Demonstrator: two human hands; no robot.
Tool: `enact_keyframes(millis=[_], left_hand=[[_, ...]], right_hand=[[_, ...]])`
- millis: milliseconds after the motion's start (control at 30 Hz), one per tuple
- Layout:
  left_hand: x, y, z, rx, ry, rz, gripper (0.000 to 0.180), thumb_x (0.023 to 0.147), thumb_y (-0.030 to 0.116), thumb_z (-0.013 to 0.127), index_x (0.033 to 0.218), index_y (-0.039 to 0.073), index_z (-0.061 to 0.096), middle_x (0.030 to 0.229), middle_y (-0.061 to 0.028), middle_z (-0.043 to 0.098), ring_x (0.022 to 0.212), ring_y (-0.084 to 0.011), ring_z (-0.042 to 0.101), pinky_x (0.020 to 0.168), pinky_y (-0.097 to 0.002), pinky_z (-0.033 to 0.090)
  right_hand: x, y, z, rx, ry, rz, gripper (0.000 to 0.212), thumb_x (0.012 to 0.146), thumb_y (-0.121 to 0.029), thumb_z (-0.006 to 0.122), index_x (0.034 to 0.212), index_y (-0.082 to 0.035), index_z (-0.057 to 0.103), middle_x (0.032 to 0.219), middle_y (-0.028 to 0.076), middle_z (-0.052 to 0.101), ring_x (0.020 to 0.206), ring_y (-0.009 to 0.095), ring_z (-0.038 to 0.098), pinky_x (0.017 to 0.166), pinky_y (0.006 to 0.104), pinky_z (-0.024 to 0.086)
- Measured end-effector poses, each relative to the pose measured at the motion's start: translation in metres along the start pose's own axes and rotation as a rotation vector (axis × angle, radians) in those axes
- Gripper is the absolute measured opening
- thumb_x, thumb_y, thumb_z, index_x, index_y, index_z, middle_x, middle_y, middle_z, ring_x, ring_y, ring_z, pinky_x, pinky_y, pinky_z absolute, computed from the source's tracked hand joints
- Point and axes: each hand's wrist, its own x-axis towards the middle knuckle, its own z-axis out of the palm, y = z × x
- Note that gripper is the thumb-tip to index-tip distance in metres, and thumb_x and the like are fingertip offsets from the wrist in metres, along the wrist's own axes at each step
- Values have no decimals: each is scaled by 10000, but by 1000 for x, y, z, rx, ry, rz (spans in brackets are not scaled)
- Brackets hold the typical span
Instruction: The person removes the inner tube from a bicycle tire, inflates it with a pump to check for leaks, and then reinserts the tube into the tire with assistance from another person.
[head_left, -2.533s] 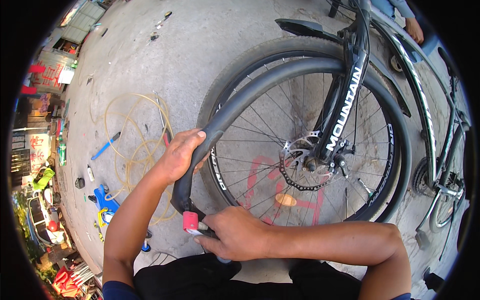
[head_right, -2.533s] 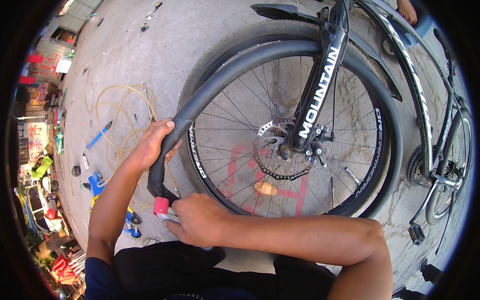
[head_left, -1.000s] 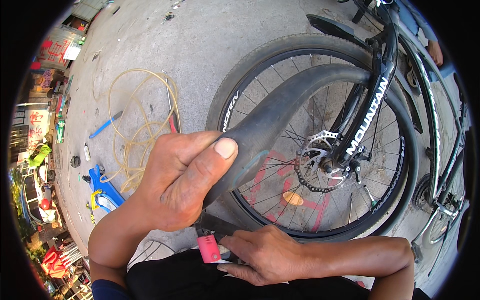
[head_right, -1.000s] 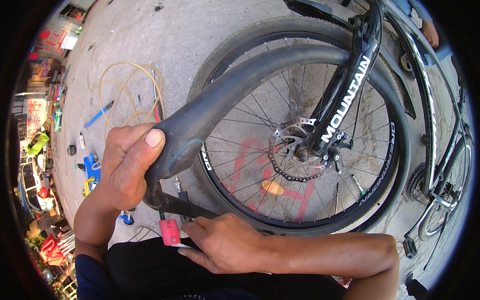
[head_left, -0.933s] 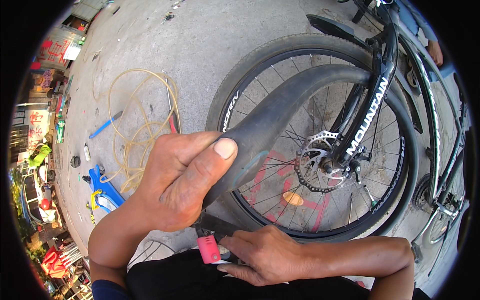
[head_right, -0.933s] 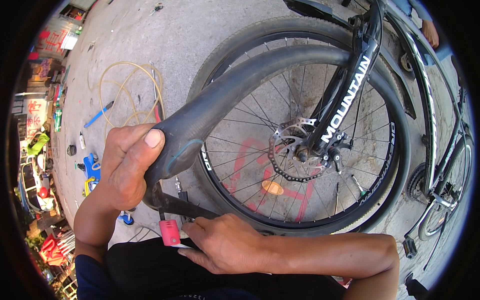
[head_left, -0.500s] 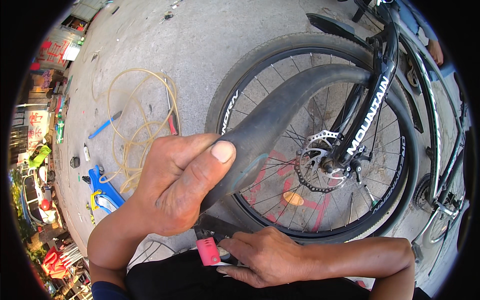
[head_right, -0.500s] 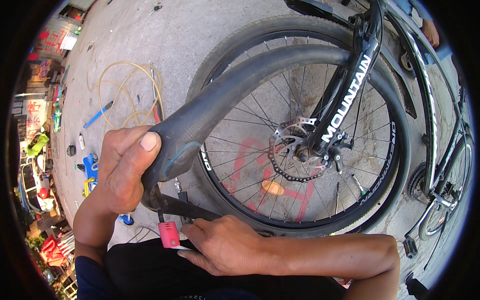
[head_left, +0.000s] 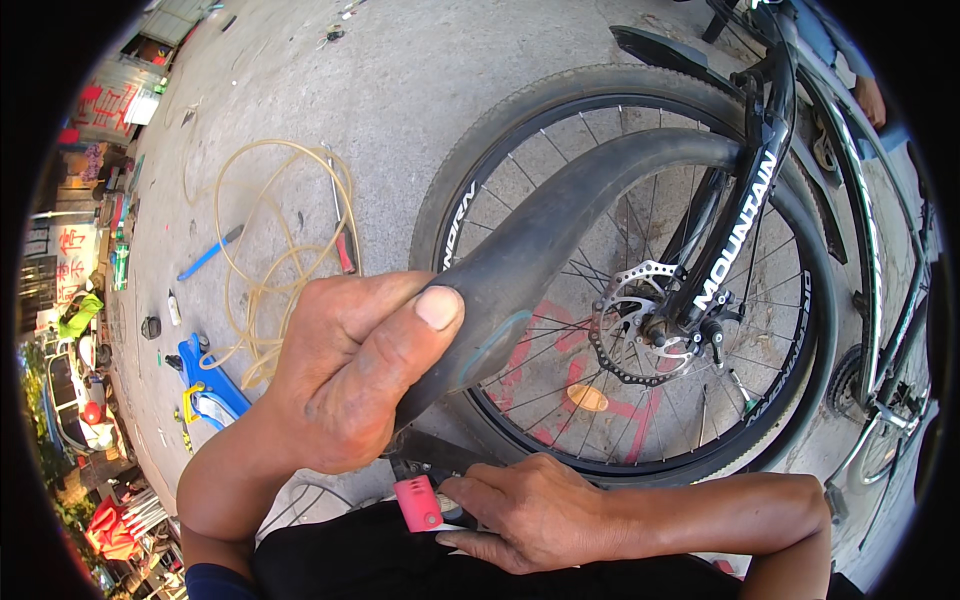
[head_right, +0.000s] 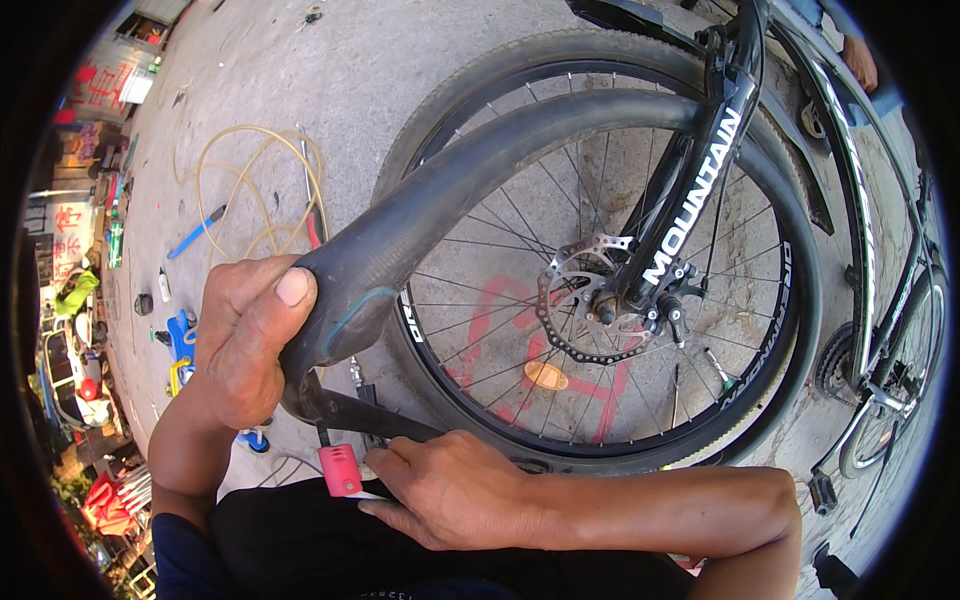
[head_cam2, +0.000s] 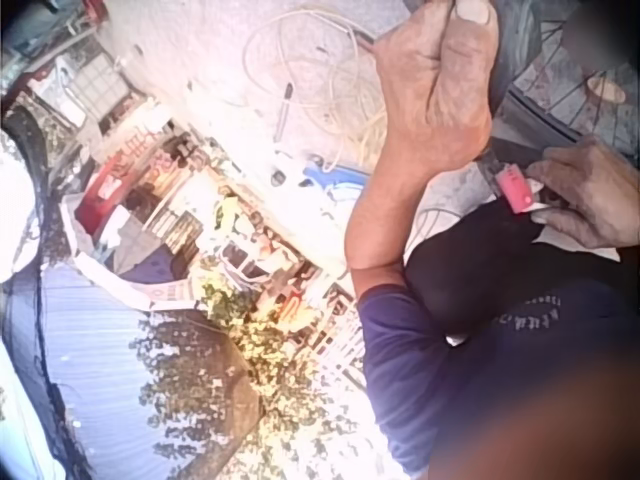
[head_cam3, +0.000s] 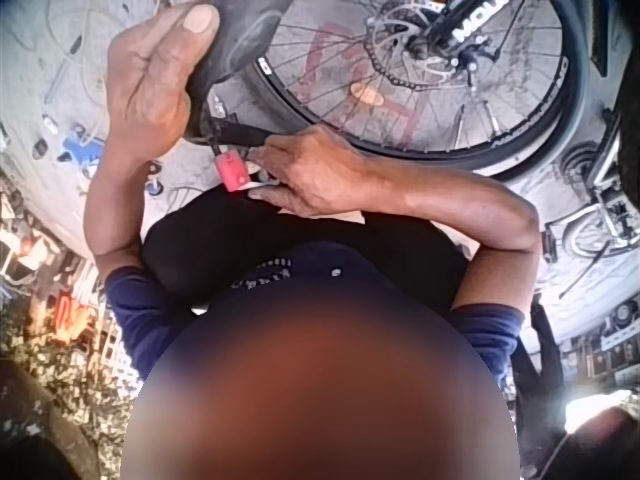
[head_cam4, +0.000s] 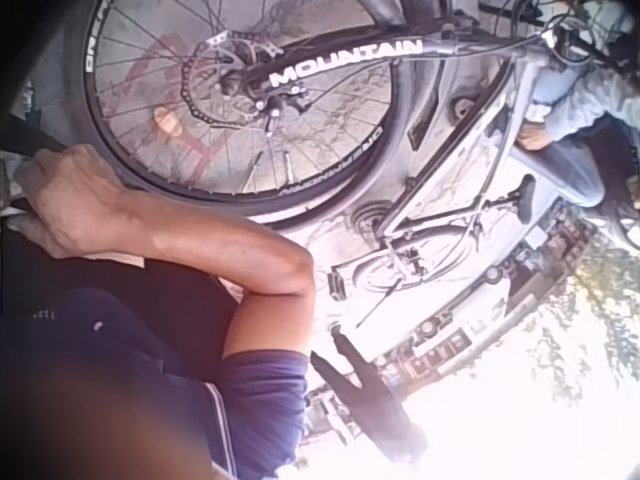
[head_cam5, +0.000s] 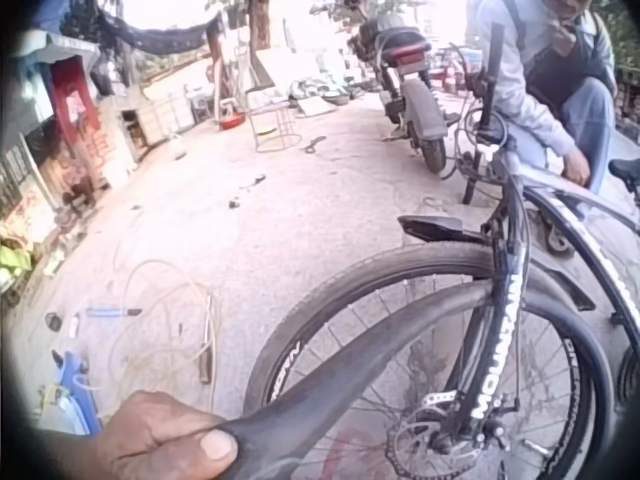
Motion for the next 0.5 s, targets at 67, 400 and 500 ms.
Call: enact_keyframes(millis=[67, 400, 500], left_hand=[[-1, 0, 0, -2, 0, -6, 486, 1116, 334, 484, 979, -51, 747, 692, -21, 631, 645, -62, 534, 560, -279, 414], [-4, 1, -2, -25, 12, -45, 463, 1106, 310, 487, 895, -36, 712, 683, 2, 601, 638, -49, 500, 554, -280, 394], [-4, -1, -3, -11, 1, -44, 462, 1107, 306, 486, 878, -30, 704, 675, 9, 585, 632, -48, 487, 552, -282, 388]], right_hand=[[0, 0, 0, -7, 4, -3, 415, 947, -285, 761, 1140, 60, 635, 843, 197, 648, 663, 433, 670, 564, 505, 546], [-1, 1, 1, -15, -5, 0, 413, 944, -288, 760, 1130, 59, 636, 855, 198, 649, 679, 432, 675, 576, 512, 550], [-2, 1, 1, -17, -3, 0, 418, 943, -287, 761, 1140, 61, 639, 862, 196, 654, 681, 431, 678, 576, 508, 554]])
